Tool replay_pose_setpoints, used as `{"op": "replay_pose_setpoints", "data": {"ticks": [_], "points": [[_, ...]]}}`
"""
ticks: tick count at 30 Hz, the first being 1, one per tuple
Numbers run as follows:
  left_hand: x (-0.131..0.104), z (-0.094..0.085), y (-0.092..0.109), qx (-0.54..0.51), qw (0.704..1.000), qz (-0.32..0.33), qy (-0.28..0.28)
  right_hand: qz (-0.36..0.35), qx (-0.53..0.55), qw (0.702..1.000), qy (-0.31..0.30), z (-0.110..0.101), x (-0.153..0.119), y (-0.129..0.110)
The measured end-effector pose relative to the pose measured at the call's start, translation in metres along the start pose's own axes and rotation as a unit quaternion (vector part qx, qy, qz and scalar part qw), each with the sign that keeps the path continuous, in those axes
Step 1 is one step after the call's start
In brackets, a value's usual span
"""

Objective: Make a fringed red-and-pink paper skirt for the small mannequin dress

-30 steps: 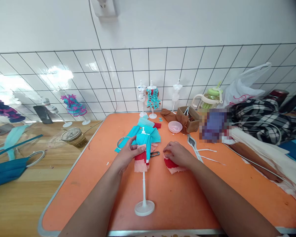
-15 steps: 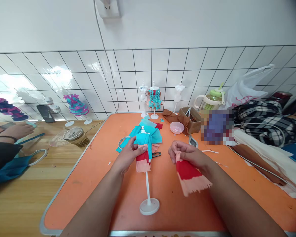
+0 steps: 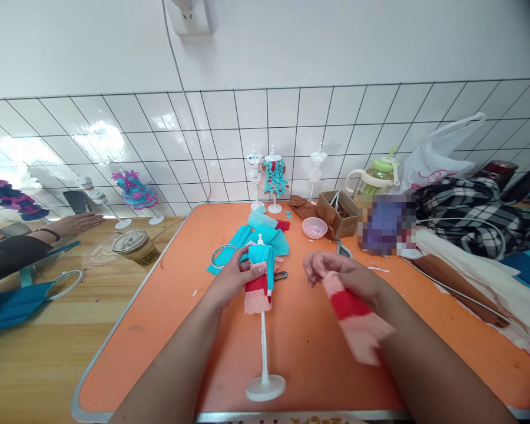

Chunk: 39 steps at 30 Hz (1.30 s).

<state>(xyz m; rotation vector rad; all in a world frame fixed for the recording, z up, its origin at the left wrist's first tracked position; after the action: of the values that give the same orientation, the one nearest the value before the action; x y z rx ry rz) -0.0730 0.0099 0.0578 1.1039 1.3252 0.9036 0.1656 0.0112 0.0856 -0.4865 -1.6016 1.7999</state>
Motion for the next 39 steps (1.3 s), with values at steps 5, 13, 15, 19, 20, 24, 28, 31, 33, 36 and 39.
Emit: {"op": "replay_pose_setpoints", "data": {"ticks": [5, 13, 15, 19, 20, 24, 28, 31, 33, 36, 39], "points": [[0.011, -0.017, -0.005, 0.214, 0.972, 0.004, 0.095, -0.050, -0.168, 0.981, 0.085, -0.017, 0.015, 0.013], [-0.006, -0.008, 0.013, 0.490, 0.819, 0.147, 0.261, -0.050, 0.103, 0.993, -0.018, 0.000, 0.015, 0.026], [-0.015, 0.005, 0.020, 0.429, 0.846, 0.243, 0.204, -0.013, 0.128, 0.991, -0.031, 0.003, 0.017, 0.034], [-0.027, 0.038, 0.019, 0.238, 0.927, 0.279, -0.081, 0.043, 0.151, 0.985, -0.070, 0.007, 0.020, 0.047], [-0.029, 0.045, 0.016, 0.213, 0.936, 0.249, -0.128, 0.054, 0.157, 0.983, -0.075, 0.006, 0.020, 0.049], [-0.025, 0.059, 0.005, 0.189, 0.955, 0.179, -0.139, 0.102, 0.136, 0.985, -0.025, -0.009, 0.018, 0.052], [-0.020, 0.060, -0.001, 0.312, 0.919, 0.241, -0.015, 0.187, 0.061, 0.978, 0.072, -0.033, 0.010, 0.062], [-0.020, 0.063, -0.003, 0.435, 0.851, 0.291, 0.036, 0.236, -0.143, 0.948, 0.160, -0.061, -0.004, 0.066], [-0.022, 0.064, -0.002, 0.480, 0.822, 0.304, 0.045, 0.214, -0.294, 0.901, 0.235, -0.087, -0.018, 0.056], [-0.028, 0.068, 0.002, 0.503, 0.790, 0.350, -0.004, 0.205, -0.391, 0.844, 0.303, -0.131, -0.049, 0.036], [-0.039, 0.077, 0.003, 0.507, 0.744, 0.420, -0.114, 0.219, -0.585, 0.729, 0.282, -0.167, -0.080, 0.021]]}}
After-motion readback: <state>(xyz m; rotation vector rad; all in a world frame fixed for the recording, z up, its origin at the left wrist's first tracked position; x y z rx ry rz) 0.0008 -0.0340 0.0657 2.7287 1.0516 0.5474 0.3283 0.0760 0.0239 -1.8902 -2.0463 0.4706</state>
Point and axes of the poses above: each hand's wrist, its own x-axis towards the middle knuckle, its own z-axis out of the palm, y = z × x, the point moved 4 cm from there along x, towards the middle knuckle, and after that the axes turned 1 degree about -y, right-handed, at the moved point
